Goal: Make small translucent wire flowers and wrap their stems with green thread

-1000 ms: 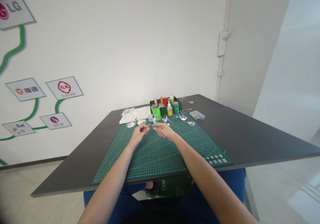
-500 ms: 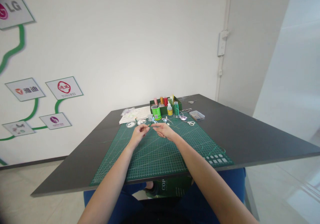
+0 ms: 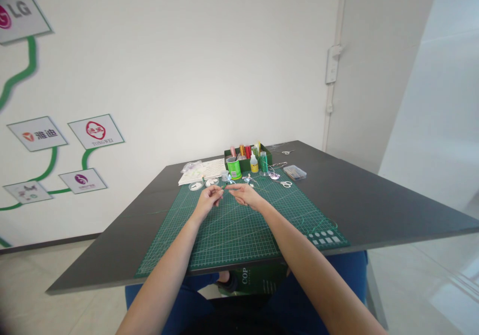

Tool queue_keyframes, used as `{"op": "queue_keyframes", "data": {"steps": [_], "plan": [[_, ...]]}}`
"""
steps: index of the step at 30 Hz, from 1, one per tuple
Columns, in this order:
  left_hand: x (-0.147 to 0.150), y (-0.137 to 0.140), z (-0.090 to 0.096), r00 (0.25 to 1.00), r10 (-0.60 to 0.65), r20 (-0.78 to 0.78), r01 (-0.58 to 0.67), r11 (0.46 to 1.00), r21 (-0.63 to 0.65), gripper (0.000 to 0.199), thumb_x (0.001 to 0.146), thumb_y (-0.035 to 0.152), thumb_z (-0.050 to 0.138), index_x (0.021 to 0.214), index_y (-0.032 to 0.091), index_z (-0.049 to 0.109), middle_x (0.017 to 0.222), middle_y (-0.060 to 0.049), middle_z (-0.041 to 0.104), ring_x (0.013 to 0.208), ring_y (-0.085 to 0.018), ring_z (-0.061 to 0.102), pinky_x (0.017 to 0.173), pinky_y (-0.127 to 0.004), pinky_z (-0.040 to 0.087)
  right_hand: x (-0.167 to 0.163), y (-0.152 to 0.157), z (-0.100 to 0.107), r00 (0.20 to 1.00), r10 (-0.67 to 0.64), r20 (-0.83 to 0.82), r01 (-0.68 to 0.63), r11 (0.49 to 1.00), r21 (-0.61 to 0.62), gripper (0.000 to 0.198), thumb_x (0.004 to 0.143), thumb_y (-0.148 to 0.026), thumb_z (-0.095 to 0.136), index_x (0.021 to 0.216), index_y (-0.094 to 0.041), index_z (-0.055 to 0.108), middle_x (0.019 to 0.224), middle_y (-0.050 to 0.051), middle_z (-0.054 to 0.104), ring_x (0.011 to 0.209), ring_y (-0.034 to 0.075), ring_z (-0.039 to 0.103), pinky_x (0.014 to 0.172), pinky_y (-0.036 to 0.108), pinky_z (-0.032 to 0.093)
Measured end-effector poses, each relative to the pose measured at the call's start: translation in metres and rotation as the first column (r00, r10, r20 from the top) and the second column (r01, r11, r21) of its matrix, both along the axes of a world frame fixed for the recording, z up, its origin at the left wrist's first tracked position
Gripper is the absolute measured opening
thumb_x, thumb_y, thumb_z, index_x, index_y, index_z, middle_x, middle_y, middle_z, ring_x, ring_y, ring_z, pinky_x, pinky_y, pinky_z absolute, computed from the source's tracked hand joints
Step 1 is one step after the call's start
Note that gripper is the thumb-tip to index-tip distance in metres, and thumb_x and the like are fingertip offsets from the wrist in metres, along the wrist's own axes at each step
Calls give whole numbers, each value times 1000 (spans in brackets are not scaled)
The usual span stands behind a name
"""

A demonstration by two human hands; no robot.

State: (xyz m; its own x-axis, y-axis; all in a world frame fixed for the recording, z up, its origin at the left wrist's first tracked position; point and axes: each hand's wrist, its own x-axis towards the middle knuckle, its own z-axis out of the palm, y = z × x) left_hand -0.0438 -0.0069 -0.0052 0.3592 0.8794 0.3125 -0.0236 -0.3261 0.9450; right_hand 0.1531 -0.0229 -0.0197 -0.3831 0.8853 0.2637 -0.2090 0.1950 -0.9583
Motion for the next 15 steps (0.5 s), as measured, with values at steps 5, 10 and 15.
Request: {"op": "queue_keyframes", "data": {"steps": [5,10,15], "plan": [[1,0,0,1000,14,10,-14,999,36,44,69,53,79,82,15,62,55,3,58,40,-6,38,41,-19,25,1,2,-2,1000,-3,-1,3,1000,10,58,78,-45,76,122,-9,66,35,-14,36,30,5,24,37,21,16],[1,-2,2,1000,29,-3,-29,999,24,43,68,52,80,82,15,65,56,3,57,43,-7,38,43,-20,25,1,3,-3,1000,-3,-6,3,1000,5,57,78,-45,76,121,-9,66,36,-14,37,31,5,25,37,21,17],[0,-5,6,998,29,-59,-26,999,43,45,73,57,74,80,13,70,55,3,52,46,-7,36,46,-22,23,0,3,-2,1000,-3,-10,3,1000,15,58,78,-46,76,121,-8,67,35,-14,36,31,5,24,38,21,17]]}}
